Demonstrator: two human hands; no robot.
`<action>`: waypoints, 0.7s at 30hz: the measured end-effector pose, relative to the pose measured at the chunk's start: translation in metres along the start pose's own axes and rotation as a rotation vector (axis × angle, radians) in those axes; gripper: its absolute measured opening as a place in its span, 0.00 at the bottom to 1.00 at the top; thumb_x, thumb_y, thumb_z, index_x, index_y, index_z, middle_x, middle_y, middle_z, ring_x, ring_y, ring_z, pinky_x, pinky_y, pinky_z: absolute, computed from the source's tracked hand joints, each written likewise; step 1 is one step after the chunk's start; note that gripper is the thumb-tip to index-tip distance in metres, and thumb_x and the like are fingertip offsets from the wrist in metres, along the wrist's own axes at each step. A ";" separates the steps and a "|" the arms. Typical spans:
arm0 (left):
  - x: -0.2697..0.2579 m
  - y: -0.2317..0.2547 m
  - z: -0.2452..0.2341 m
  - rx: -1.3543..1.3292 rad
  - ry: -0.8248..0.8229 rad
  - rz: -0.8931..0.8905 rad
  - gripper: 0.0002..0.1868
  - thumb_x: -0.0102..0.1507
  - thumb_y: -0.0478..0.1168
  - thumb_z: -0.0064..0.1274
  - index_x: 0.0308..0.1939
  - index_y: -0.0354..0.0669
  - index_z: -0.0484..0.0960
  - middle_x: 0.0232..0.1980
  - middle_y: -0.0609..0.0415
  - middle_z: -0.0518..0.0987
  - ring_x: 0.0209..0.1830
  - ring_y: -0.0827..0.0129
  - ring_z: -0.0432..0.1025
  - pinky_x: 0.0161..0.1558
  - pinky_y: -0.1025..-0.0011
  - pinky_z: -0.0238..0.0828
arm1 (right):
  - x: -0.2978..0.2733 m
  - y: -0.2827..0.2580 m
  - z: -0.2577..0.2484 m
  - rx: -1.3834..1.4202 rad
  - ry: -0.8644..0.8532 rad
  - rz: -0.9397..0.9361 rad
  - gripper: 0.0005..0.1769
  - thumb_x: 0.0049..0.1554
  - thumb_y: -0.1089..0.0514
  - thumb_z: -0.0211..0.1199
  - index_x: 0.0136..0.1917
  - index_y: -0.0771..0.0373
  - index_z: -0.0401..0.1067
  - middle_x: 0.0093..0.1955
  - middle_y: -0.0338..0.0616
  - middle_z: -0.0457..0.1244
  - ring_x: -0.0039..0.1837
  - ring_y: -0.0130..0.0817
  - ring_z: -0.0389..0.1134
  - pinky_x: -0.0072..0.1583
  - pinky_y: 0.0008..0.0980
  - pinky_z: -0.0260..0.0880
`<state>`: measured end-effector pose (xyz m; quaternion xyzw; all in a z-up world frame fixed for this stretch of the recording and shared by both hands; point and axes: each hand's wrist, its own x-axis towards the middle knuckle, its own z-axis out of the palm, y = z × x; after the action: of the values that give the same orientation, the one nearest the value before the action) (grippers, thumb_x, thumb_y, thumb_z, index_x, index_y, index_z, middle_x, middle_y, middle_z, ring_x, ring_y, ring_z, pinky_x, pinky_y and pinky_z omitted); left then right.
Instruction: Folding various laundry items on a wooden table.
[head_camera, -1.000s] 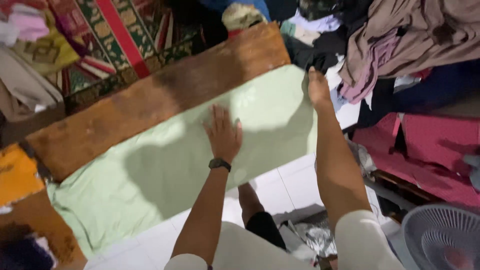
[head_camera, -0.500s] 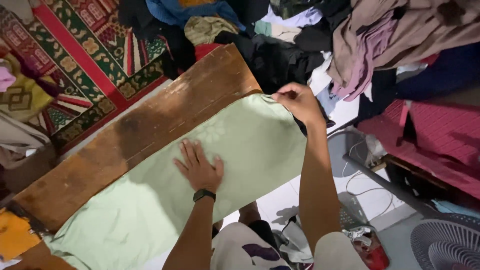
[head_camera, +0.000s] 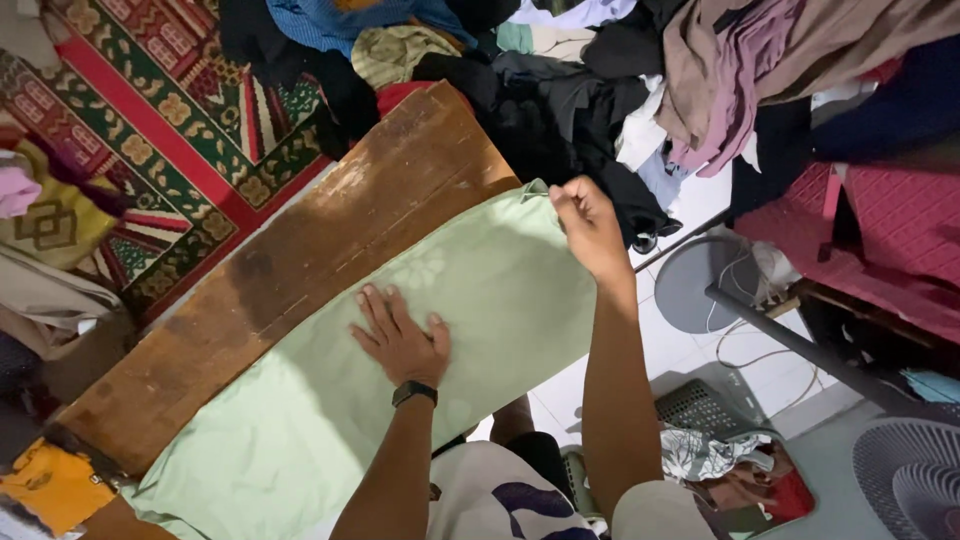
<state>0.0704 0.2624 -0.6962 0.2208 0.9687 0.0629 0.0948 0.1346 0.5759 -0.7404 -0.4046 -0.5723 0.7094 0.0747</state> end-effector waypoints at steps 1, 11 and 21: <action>0.000 0.000 0.001 0.000 -0.002 0.003 0.41 0.63 0.51 0.46 0.77 0.37 0.58 0.84 0.37 0.49 0.86 0.46 0.39 0.77 0.32 0.29 | 0.003 -0.001 0.000 0.000 0.003 0.001 0.16 0.70 0.59 0.62 0.40 0.61 0.63 0.34 0.31 0.54 0.38 0.16 0.51 0.40 0.23 0.52; 0.000 0.003 -0.004 -0.037 0.011 -0.024 0.39 0.63 0.50 0.47 0.76 0.39 0.60 0.84 0.40 0.50 0.86 0.48 0.39 0.78 0.34 0.29 | 0.028 -0.039 0.010 0.346 -0.093 0.066 0.15 0.57 0.72 0.66 0.57 0.64 0.70 0.48 0.39 0.68 0.50 0.24 0.68 0.53 0.25 0.69; 0.000 0.002 -0.005 -0.058 0.030 -0.033 0.40 0.62 0.51 0.48 0.76 0.39 0.61 0.83 0.40 0.53 0.85 0.48 0.43 0.77 0.33 0.30 | 0.041 -0.024 0.010 0.049 -0.125 -0.023 0.23 0.56 0.72 0.68 0.65 0.65 0.77 0.58 0.38 0.70 0.51 0.19 0.65 0.54 0.21 0.67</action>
<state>0.0703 0.2642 -0.6911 0.2010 0.9713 0.0925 0.0875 0.0926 0.5999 -0.7391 -0.3511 -0.5628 0.7462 0.0569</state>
